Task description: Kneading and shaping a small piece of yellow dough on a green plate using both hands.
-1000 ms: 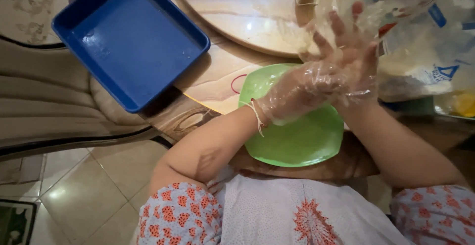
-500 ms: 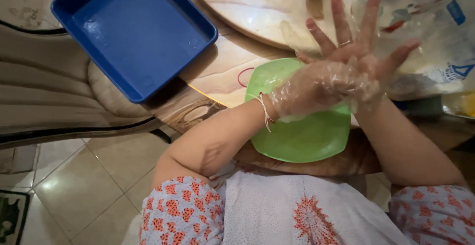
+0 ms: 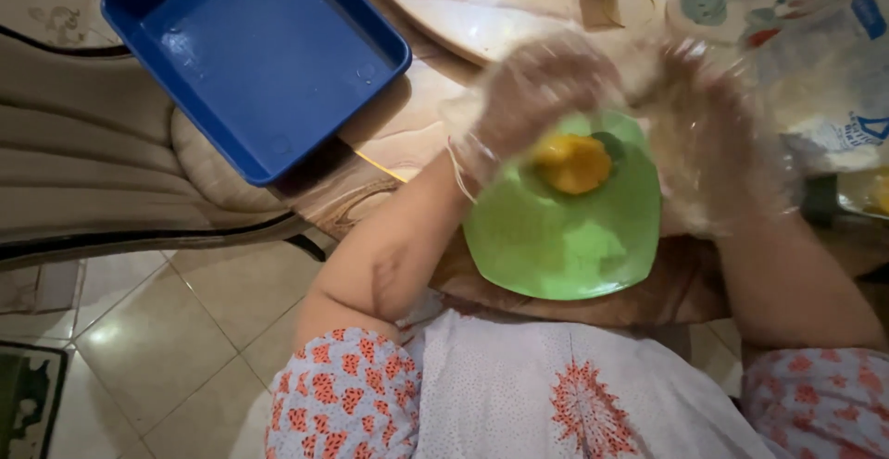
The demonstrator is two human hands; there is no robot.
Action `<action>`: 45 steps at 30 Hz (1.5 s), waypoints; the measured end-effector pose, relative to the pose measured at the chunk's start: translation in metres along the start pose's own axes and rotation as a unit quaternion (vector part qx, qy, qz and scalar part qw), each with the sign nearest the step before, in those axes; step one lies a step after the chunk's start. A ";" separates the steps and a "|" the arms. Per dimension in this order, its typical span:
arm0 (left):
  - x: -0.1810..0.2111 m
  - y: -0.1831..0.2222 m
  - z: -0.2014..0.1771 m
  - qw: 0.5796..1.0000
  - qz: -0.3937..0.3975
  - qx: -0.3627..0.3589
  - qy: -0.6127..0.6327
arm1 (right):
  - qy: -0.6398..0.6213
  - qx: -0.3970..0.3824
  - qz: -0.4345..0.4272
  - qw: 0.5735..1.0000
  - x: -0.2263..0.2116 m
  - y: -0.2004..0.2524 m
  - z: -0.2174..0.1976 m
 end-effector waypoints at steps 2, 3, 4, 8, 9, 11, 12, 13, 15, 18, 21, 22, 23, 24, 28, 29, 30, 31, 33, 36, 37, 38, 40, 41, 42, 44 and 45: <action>-0.009 -0.004 -0.051 0.976 0.011 0.213 -0.044 | -0.759 0.180 -0.258 0.570 0.021 0.005 -0.067; -0.028 -0.006 -0.060 0.976 0.016 0.213 -0.047 | -0.757 0.184 -0.261 0.570 0.017 0.003 -0.079; -0.048 -0.009 -0.069 0.977 0.033 0.204 0.054 | -0.721 0.102 -0.254 0.636 0.002 -0.003 -0.084; -0.052 -0.006 -0.060 0.984 -0.029 0.172 -0.028 | -0.441 0.028 -0.310 0.842 -0.090 0.043 -0.025; -0.047 -0.008 -0.059 0.985 -0.030 0.170 -0.030 | -0.442 0.029 -0.307 0.842 -0.096 0.043 -0.019; -0.050 -0.009 -0.056 0.982 -0.086 0.168 -0.004 | -0.362 -0.060 -0.328 0.871 -0.119 0.049 0.008; -0.054 -0.010 -0.060 0.982 -0.089 0.167 -0.004 | -0.363 -0.062 -0.327 0.870 -0.113 0.039 -0.004; -0.057 -0.009 -0.063 0.981 -0.079 0.175 -0.034 | -0.383 0.019 -0.306 0.871 -0.101 0.031 -0.027; -0.057 -0.007 -0.066 0.979 -0.074 0.181 -0.060 | -0.400 0.093 -0.283 0.867 -0.084 0.016 -0.059; -0.035 -0.013 -0.069 0.980 -0.017 0.181 -0.077 | -0.381 0.266 -0.214 0.859 -0.067 0.004 -0.081; -0.027 -0.013 -0.076 0.972 -0.021 0.199 -0.124 | -0.156 0.237 -0.304 0.909 -0.106 0.015 -0.052; -0.023 -0.013 -0.077 0.966 -0.033 0.209 -0.148 | -0.273 0.184 -0.248 0.911 -0.095 0.006 -0.056; -0.019 -0.013 -0.078 0.959 -0.045 0.218 -0.173 | -0.386 0.128 -0.186 0.894 -0.085 -0.003 -0.058; -0.021 -0.012 -0.078 0.959 -0.043 0.219 -0.174 | -0.386 0.130 -0.187 0.894 -0.087 -0.003 -0.057; -0.024 -0.012 -0.073 0.966 -0.019 0.181 -0.184 | -0.533 -0.056 -0.075 0.841 -0.093 -0.007 -0.014; -0.023 -0.015 -0.069 0.974 0.009 0.147 -0.174 | -0.557 -0.076 -0.062 0.825 -0.094 -0.006 -0.004; -0.027 -0.014 -0.070 0.973 0.012 0.146 -0.177 | -0.557 -0.072 -0.062 0.825 -0.099 -0.006 0.001; -0.033 -0.015 -0.071 0.969 0.011 0.144 -0.201 | -0.476 0.034 -0.077 0.875 -0.098 -0.004 -0.006; -0.043 -0.016 -0.074 0.964 0.011 0.142 -0.224 | -0.385 0.139 -0.089 0.908 -0.092 -0.001 -0.017; -0.054 -0.018 -0.076 0.972 -0.023 0.121 -0.200 | -0.537 0.173 -0.100 0.820 -0.067 -0.002 -0.032; -0.051 -0.018 -0.073 0.971 -0.029 0.114 -0.208 | -0.656 0.113 -0.121 0.737 -0.066 -0.004 -0.027; -0.048 -0.018 -0.070 0.970 -0.034 0.107 -0.216 | -0.758 0.050 -0.139 0.635 -0.066 -0.005 -0.024; -0.054 -0.018 -0.072 0.962 -0.045 0.103 -0.251 | -0.841 0.029 -0.121 0.526 -0.065 -0.005 -0.018; -0.056 -0.019 -0.072 0.952 -0.055 0.095 -0.286 | -0.907 0.009 -0.098 0.409 -0.066 -0.006 -0.013; -0.061 -0.020 -0.074 0.952 -0.058 0.095 -0.287 | -0.908 0.009 -0.098 0.406 -0.058 -0.004 -0.013; -0.063 -0.021 -0.077 0.941 -0.035 0.102 -0.320 | -0.941 -0.130 -0.059 0.306 -0.060 0.001 -0.003; -0.062 -0.021 -0.077 0.941 -0.038 0.101 -0.322 | -0.942 -0.130 -0.059 0.303 -0.058 -0.002 -0.002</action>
Point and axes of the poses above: each hand's wrist, its own y-axis away from the middle knuckle, its own z-axis out of the palm, x = y × z, the point moved 7 cm from there along -y, towards the middle knuckle, and after that the axes turned 5 degrees about y, right-handed, at the moved point
